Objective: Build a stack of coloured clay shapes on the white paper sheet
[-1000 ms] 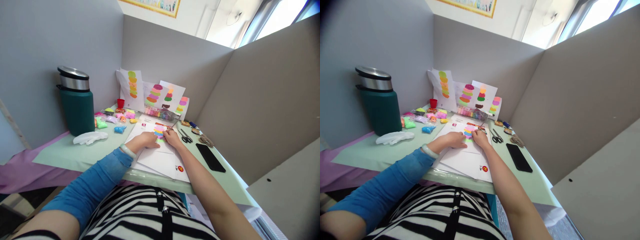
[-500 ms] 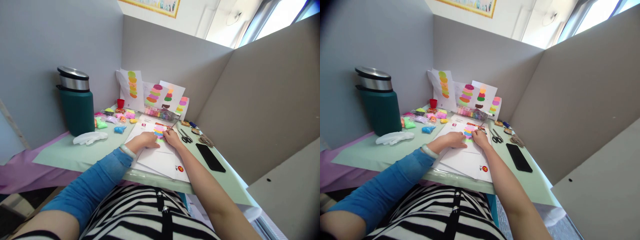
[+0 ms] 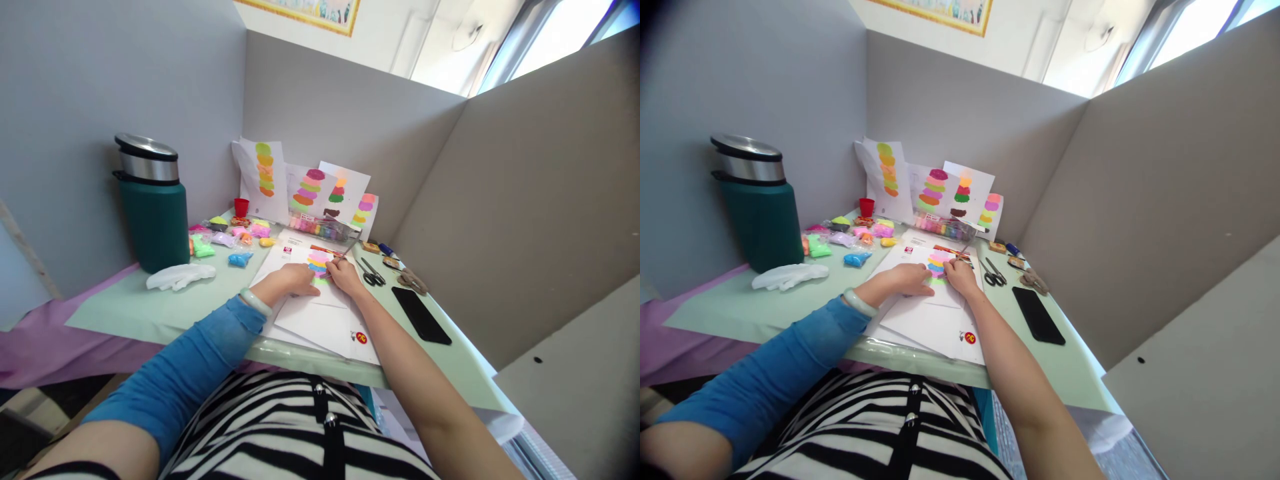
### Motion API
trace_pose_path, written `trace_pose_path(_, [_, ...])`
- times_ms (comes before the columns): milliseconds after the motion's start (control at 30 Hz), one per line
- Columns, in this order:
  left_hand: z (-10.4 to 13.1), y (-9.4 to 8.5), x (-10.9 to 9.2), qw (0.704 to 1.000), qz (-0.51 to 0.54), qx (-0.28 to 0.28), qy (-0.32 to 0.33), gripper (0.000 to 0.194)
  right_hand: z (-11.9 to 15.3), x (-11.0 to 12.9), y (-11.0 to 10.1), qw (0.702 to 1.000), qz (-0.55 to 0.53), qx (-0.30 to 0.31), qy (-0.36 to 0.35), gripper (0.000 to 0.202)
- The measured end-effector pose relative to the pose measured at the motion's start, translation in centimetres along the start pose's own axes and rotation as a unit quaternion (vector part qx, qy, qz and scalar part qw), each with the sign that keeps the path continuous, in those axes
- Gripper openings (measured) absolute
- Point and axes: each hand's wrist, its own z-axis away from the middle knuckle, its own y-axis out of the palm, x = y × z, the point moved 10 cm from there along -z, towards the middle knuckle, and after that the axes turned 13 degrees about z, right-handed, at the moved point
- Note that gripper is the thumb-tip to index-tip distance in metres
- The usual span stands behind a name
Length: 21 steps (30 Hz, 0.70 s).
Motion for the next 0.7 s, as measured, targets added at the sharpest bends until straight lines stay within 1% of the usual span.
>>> trace_pose_path(167, [-0.03, 0.01, 0.07, 1.0, -0.002, -0.002, -0.001, 0.058, 0.09, 0.09, -0.42, 1.0, -0.013, -0.014, -0.001, 0.033])
trace_pose_path(500, [-0.27, 0.2, 0.21, 1.0, 0.001, 0.004, 0.0, 0.06, -0.01, -0.29, 0.11, 1.0, -0.013, 0.004, 0.014, 0.033])
trace_pose_path(700, [-0.27, 0.14, 0.21, 1.0, 0.002, 0.001, 0.0, 0.059, 0.21, 0.13, -0.81, 1.0, -0.004, -0.022, 0.006, 0.033])
